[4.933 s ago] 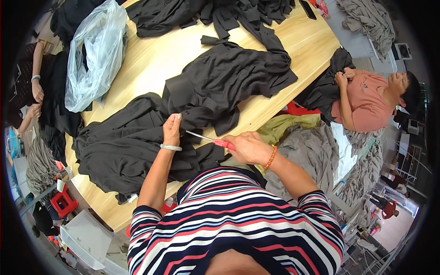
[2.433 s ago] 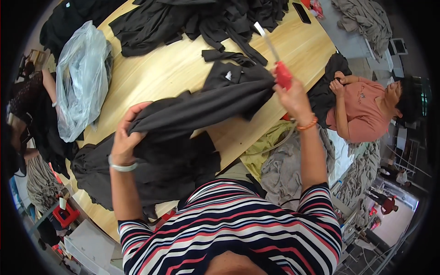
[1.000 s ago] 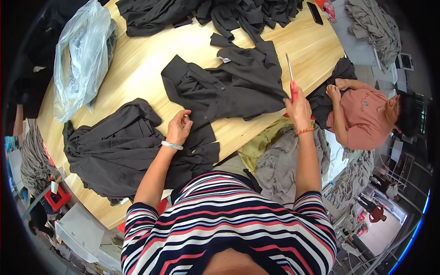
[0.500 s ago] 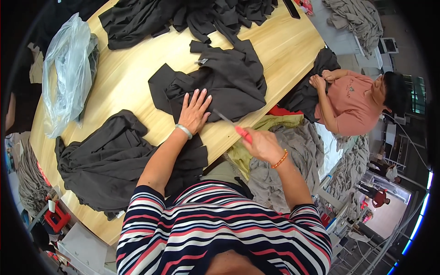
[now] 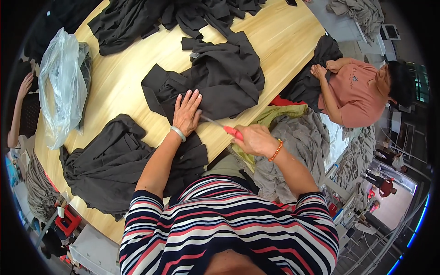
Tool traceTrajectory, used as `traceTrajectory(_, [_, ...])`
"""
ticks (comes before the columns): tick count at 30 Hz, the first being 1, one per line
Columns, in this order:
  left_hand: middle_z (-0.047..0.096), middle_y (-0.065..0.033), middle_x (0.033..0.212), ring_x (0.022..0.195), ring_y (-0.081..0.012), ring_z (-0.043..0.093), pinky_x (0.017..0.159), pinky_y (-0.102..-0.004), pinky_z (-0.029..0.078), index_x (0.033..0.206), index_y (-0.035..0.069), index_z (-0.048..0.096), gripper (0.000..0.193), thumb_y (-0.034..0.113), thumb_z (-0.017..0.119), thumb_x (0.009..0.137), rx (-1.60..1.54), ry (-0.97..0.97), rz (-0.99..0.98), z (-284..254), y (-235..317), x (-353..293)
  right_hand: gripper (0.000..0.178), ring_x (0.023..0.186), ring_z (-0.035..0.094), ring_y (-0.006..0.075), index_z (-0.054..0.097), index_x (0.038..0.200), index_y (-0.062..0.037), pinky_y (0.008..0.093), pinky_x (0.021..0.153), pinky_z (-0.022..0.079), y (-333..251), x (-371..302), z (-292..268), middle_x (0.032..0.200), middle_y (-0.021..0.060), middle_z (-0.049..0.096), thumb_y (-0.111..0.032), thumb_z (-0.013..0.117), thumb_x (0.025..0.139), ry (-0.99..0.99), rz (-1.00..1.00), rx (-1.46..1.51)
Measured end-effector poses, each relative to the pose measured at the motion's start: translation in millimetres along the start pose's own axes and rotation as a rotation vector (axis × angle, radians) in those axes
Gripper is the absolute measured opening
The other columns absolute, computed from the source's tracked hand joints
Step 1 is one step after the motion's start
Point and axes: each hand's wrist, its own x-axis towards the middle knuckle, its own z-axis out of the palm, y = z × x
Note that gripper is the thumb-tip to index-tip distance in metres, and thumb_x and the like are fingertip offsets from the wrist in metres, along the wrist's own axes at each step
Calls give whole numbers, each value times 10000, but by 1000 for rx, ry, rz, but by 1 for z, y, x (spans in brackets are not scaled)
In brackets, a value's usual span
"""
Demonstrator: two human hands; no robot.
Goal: Trimming loose threads from black fabric garments using a pair of scissors.
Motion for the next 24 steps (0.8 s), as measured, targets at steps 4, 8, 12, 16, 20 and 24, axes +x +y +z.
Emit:
traceTrajectory(4, [352,-86,1506,1411,-280,286,1154,-457,180,1389,95,444,553,129,584,855,-117,36,22,4,-13,-10,337,814,655,395,591,1016,-33,488,747,490,-4,-2,-7,810,211,667,-341,581,880,36,26,45])
traceTrajectory(8, [368,-75,1494,1409,-277,286,1155,-453,176,1381,103,457,536,140,581,861,53,-26,34,-3,1,-13,340,805,642,410,585,1077,-55,490,725,497,2,3,-9,804,230,654,-332,589,880,109,68,-3])
traceTrajectory(12, [355,-78,1501,1414,-280,273,1158,-459,165,1392,101,447,544,177,584,870,64,-44,54,-5,-5,-16,326,804,659,379,603,1019,-44,482,738,486,-5,6,1,803,200,671,-336,593,874,46,-16,-3])
traceTrajectory(16, [334,-69,1514,1420,-291,255,1160,-470,156,1415,121,425,570,209,588,876,92,-71,30,-13,1,-24,308,793,661,380,610,1002,-46,489,732,494,-9,-2,2,790,203,669,-321,600,864,22,-23,7])
traceTrajectory(20, [288,-84,1540,1431,-307,224,1166,-472,125,1434,102,393,601,234,585,880,117,-83,-6,-10,-2,-37,295,782,660,383,615,995,-52,480,722,501,-16,-9,20,788,208,665,-316,595,865,-141,-114,25])
traceTrajectory(24, [598,-89,1215,1147,-298,526,958,-414,396,1201,81,596,418,202,692,813,-132,194,-103,-23,4,-24,294,783,654,388,585,1044,-68,468,703,508,-14,-8,24,797,199,664,-305,601,871,94,-100,91])
